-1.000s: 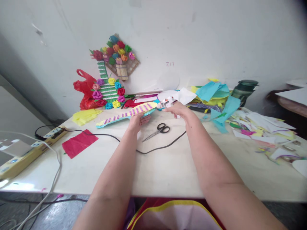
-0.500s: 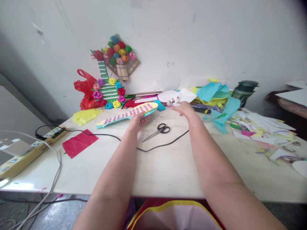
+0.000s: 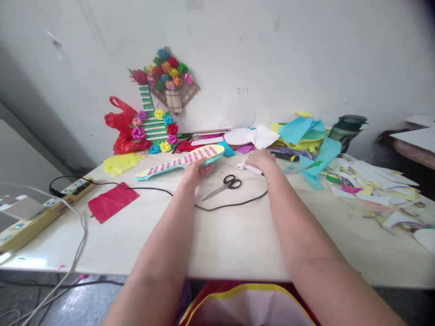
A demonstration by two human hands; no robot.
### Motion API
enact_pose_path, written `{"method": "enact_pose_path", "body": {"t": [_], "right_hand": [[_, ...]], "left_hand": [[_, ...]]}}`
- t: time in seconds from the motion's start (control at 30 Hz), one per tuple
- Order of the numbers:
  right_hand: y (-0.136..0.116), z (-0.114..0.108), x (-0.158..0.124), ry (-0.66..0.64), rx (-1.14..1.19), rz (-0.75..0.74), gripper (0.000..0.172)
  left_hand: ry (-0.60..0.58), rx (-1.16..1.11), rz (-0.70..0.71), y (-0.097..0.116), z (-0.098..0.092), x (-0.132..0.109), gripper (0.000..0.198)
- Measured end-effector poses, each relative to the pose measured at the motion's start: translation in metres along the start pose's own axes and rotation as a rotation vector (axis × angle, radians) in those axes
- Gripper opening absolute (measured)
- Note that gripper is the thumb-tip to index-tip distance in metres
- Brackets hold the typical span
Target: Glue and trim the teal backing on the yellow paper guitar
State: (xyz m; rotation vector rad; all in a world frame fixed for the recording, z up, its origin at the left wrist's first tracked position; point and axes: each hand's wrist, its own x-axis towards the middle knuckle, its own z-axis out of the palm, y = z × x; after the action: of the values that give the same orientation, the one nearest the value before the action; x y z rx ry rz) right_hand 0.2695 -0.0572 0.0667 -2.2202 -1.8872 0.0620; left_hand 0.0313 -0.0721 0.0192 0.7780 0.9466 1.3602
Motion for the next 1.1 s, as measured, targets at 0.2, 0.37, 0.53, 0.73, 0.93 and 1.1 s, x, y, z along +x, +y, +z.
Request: {"method": "enact_pose_path", "body": {"t": [0.2,0.37,0.53,0.73,0.93,1.1], "right_hand": [[-0.039,-0.002,-0.014,-0.1,0.469,-0.152,0.034],[-0.067,0.013,-0.032,-0.309,0.953,-0.059,0.028],[-0.082,0.018,-0.041,-0.406,1.224,0.115,0.039],[-0.092,0.021,-0.044,-0.449,1.379,0.215,0.035],[-0.096,0.029,-0.04,-0.419,1.464,0.293,0.022],[-0.096,0.031,-0.038,-0.455,1.489,0.312,0.016]], "left_hand": [[0.019,-0.002,-0.009,0.001,0.003,-0.005,0.032],[0.018,0.011,-0.008,0.001,0.004,-0.007,0.035],[-0.02,0.042,-0.006,-0.002,0.002,-0.006,0.037],[-0.034,0.038,-0.005,-0.004,0.002,-0.009,0.037],[-0.034,0.011,-0.025,-0.003,0.004,-0.011,0.035],[-0.035,0.013,-0.027,-0.002,0.004,-0.011,0.033]]}}
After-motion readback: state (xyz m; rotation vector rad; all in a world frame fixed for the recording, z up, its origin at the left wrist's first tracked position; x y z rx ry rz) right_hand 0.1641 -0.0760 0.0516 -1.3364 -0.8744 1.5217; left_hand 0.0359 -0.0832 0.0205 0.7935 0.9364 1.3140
